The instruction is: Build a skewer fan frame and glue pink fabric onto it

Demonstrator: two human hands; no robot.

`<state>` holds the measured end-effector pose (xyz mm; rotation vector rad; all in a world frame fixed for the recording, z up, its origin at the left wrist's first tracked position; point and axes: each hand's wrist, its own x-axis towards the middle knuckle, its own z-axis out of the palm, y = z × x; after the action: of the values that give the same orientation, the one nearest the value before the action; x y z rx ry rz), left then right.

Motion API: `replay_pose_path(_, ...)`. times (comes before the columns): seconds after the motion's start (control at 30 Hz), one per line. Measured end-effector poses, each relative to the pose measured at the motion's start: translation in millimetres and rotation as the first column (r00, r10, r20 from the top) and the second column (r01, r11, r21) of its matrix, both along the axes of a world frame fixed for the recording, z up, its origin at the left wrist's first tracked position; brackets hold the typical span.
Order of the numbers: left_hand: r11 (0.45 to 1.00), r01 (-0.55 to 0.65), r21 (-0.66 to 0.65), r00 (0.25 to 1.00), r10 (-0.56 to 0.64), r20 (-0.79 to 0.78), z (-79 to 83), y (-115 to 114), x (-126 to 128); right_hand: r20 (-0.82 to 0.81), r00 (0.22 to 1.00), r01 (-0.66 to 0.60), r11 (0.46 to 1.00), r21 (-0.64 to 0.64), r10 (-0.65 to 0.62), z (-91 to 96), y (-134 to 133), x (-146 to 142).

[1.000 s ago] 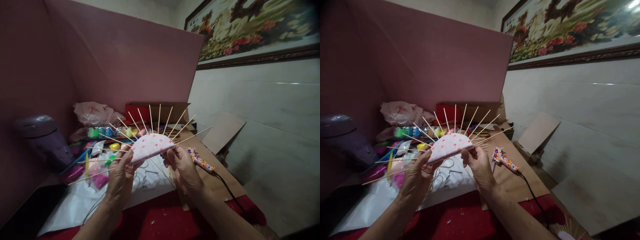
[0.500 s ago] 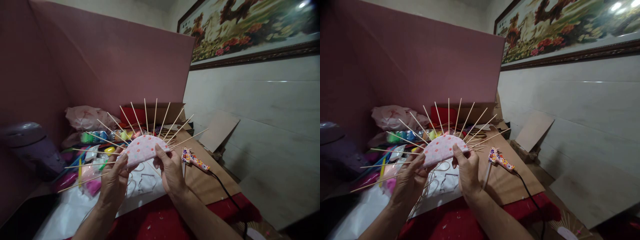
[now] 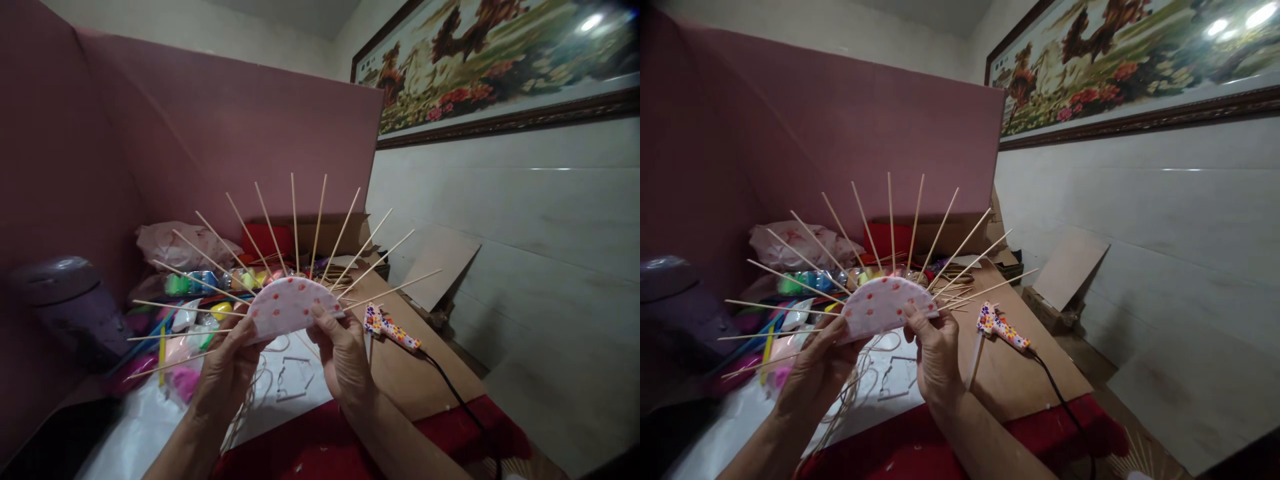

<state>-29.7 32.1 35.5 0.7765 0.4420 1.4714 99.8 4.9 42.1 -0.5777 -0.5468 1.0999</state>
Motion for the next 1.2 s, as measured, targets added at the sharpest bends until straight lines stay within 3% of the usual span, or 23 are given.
replay_pose_path(0.13,0.999,0.028,0.022,1.0,-0.029,0.012,4.2,0.2,-5.0,-0.033,0.986,-0.165,0.985,0.051,0.166,-4.1,0.9,5.8)
replay_pose_path(0.37,0.996,0.035,0.078,0.992,-0.025,-0.126,0.5,-3.1,-2.5,-0.088,0.953,-0.277,0.95,0.142,0.291,-15.8,12.5,14.2)
replay_pose_path(0.67,0.978,-0.128,0.162,0.903,0.183,-0.389,-5.2,-13.9,0.8,-0.169,0.891,-0.411,0.907,0.094,0.422,-27.5,22.6,17.2)
replay_pose_path(0.87,0.968,-0.219,0.121,0.877,0.249,-0.41,-12.3,-19.8,1.9,-0.197,0.893,-0.403,0.914,0.049,0.405,-34.6,23.4,13.8)
replay_pose_path(1.2,0.99,-0.099,0.1,0.9,0.132,-0.415,-3.8,-22.3,6.9,-0.253,0.903,-0.373,0.926,-0.057,0.348,-39.8,19.3,9.5)
